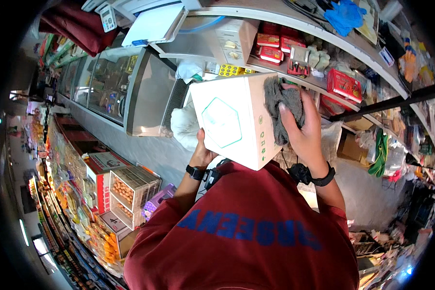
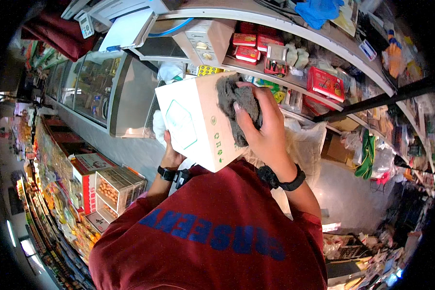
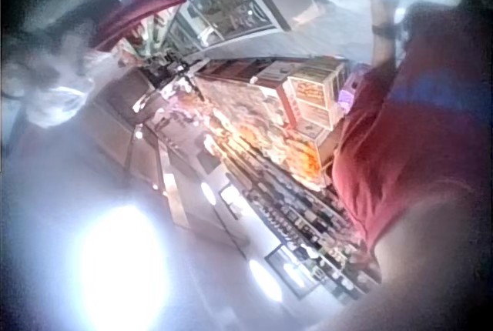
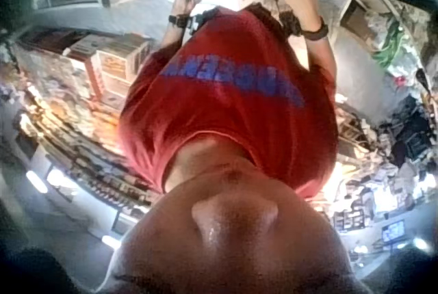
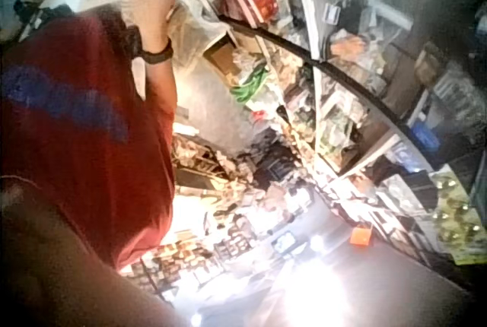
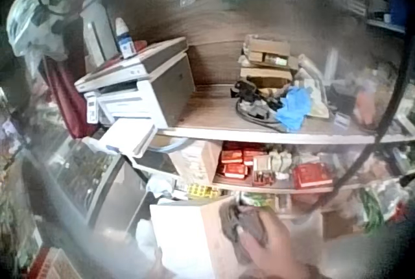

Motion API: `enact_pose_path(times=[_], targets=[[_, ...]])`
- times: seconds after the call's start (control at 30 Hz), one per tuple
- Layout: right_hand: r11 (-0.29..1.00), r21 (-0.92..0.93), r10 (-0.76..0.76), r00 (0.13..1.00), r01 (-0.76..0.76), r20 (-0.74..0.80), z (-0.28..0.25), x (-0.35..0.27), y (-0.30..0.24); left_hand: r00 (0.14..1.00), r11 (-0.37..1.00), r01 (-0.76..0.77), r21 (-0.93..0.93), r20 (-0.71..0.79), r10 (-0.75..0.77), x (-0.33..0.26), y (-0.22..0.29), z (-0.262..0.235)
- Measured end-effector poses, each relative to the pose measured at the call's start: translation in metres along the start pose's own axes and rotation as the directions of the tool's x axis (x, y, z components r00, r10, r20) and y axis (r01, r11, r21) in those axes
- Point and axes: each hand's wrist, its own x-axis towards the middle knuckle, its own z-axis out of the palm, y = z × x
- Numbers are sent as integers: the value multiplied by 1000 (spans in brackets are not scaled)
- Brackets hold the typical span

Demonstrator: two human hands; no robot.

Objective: The person picks up a white box, a brown cardboard box, and a pink spray bottle one by one, and wipes each of them with a grey cloth.

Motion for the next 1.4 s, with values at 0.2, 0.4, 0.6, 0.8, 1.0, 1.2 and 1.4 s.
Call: enact_pose_path(times=[0.2,0.4,0.6,0.8,1.0,1.2,1.4], targets=[[867,-111,-357,761,485,542,-7,-30,-20,980,985,-59,-160,-197,27,1,2,20],[916,-123,-314,873,382,374,7,20,-8,999,979,-49,-200,2,50,-14,-4,-29],[931,17,-322,803,364,502,30,15,-5,989,851,-122,-511,-134,61,-8,21,-5],[954,59,-282,821,292,497,40,37,-3,982,869,-158,-468,-170,86,0,24,-18],[930,-67,-262,778,363,571,32,44,-11,985,874,-153,-462,-145,95,19,27,-17],[981,8,-150,729,195,668,12,57,-10,993,893,-84,-442,-108,40,32,24,-21],[966,-120,-187,939,230,289,21,54,10,980,931,-57,-360,-197,-16,50,11,-23]])
